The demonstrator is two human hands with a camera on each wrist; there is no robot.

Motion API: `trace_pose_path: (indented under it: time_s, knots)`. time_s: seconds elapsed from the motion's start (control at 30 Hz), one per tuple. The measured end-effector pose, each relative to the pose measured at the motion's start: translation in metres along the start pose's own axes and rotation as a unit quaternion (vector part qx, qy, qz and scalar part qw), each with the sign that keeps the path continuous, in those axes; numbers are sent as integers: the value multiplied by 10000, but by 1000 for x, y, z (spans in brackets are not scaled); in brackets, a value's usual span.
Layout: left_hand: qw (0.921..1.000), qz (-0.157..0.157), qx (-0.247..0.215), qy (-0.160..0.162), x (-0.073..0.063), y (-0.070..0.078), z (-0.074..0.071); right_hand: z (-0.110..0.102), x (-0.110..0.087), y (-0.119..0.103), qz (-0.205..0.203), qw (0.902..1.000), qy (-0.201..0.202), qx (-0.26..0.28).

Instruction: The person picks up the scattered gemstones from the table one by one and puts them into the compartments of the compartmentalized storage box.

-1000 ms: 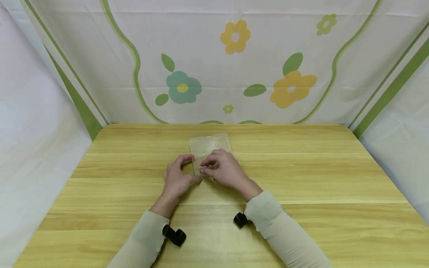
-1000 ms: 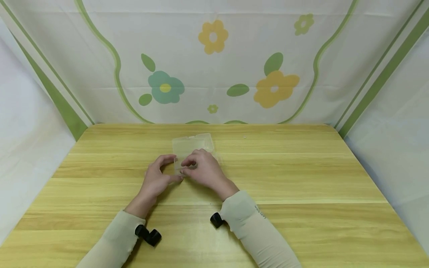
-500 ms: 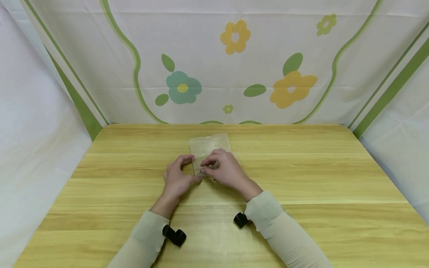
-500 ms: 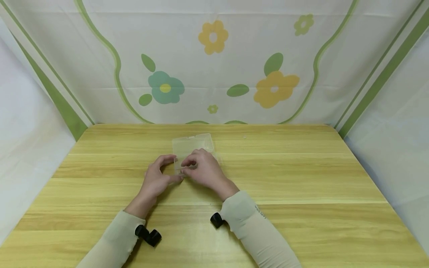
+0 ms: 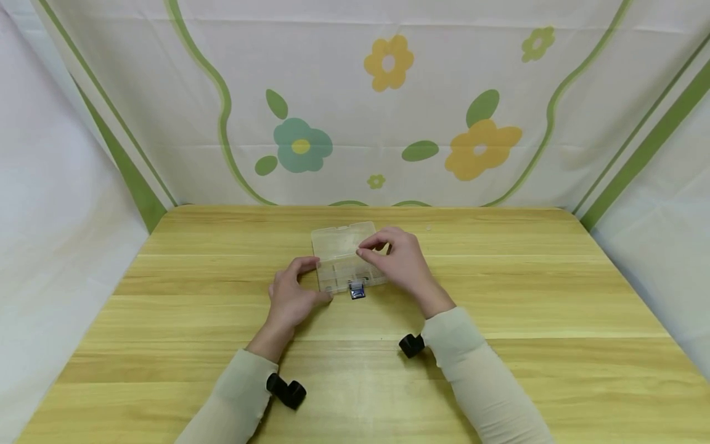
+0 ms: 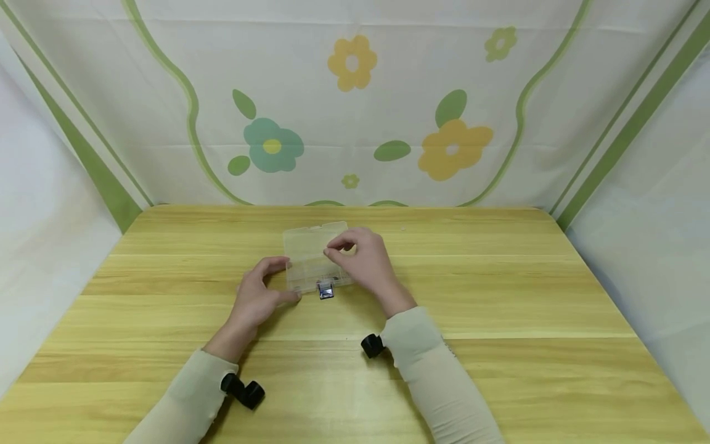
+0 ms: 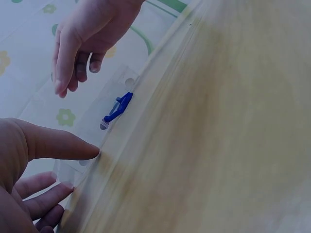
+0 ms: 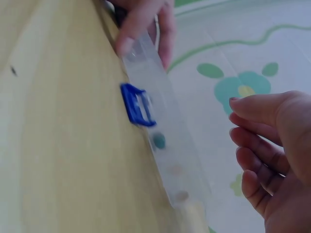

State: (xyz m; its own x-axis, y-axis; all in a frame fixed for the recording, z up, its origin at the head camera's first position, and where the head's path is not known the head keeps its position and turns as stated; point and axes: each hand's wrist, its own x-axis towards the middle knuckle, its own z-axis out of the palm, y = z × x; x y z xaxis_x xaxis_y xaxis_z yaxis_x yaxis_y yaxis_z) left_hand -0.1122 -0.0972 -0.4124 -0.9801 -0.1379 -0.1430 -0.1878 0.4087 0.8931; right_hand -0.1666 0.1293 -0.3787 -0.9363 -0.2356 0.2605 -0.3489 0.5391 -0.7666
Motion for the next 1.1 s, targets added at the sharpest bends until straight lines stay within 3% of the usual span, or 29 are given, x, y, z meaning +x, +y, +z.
trace_pose_path:
  time_s: [0.37,0.67,1.1]
  knots:
    - [10000,-55,-71,-7,-3,0,0,-15,2,28,589,9978,315,16]
    - [9999,90,-29,72,-3,0,1,-33,4,57,944,9940,508,-206]
    - [10000,-26,-50,52,-1,-1,1,-63,2,88,1821,9763,1167,91]
